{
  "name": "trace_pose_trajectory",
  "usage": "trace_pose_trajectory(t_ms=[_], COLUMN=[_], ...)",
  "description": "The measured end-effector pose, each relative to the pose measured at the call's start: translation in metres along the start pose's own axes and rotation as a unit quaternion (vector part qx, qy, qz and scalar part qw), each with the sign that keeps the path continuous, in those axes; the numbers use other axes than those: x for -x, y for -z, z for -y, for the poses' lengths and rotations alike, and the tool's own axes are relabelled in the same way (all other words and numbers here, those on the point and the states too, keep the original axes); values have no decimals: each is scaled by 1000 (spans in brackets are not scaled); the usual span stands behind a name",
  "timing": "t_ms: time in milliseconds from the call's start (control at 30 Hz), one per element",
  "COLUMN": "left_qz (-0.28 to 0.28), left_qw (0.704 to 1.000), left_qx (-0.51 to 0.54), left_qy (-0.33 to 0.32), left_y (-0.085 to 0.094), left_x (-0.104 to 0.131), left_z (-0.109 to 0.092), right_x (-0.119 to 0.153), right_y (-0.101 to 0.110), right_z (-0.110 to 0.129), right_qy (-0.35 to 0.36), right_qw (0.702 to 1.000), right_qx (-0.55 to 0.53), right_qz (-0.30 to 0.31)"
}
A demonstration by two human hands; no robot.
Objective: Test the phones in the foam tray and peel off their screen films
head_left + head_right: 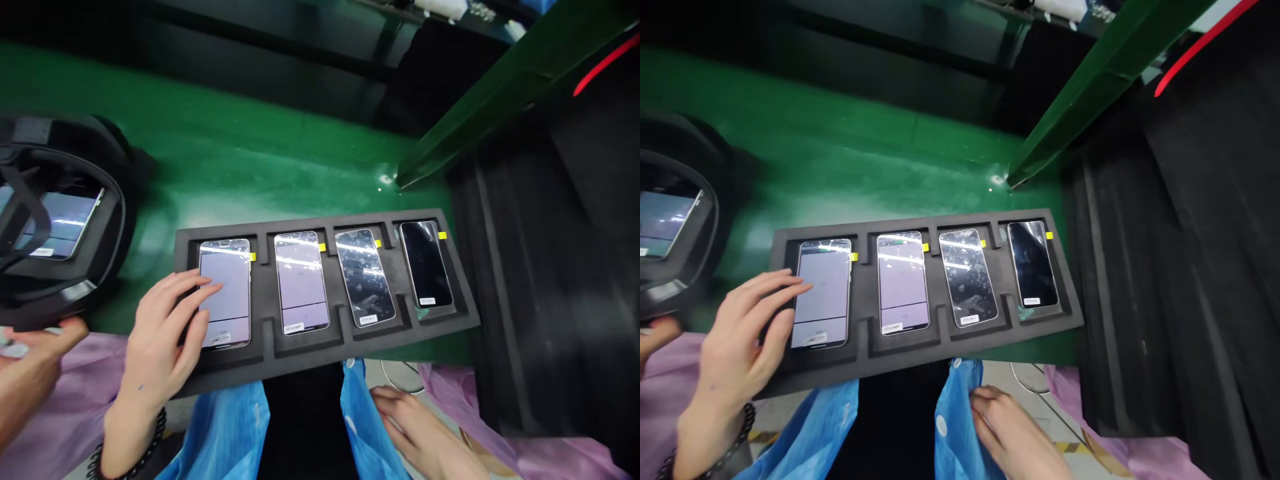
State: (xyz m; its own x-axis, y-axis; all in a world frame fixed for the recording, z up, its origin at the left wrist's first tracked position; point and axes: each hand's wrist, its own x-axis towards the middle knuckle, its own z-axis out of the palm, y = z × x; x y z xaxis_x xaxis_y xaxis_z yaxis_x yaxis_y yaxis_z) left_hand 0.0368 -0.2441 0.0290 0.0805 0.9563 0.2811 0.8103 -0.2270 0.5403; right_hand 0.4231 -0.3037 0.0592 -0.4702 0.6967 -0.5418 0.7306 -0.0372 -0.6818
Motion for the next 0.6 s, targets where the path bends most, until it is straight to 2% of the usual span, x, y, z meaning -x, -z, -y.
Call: trace_pose_trajectory(t_ms=[67,100,167,200,233,300,400,533,600], left_qz=[39,51,62,59,51,28,13,43,64], left_qw=[999,997,994,993,993,993,993,995,994], left_qx=[-19,-27,-40,-47,-56,-79,-104,-93,-87], left_qy=[-27,-50,-85,-94,-95,-84,-45,15,1], left_y=[-4,-5,-8,-9,-10,-9,-8,-7,-8], left_x=[-2,-4,-7,-8,-8,-8,-4,-5,-12], left_z=[8,10,13,14,14,15,16,17,16], right_x=[-12,-23,-53,-70,-86,-115,-141,-147,-147], right_y=[22,29,35,34,32,25,22,27,29], right_z=[21,31,47,52,57,62,65,65,63], right_qy=[42,100,164,181,196,220,218,173,149], right_qw=[999,994,956,930,911,885,874,879,874], right_qx=[-12,-12,35,94,155,239,292,292,282], right_qz=[6,-49,-241,-306,-327,-335,-322,-335,-365])
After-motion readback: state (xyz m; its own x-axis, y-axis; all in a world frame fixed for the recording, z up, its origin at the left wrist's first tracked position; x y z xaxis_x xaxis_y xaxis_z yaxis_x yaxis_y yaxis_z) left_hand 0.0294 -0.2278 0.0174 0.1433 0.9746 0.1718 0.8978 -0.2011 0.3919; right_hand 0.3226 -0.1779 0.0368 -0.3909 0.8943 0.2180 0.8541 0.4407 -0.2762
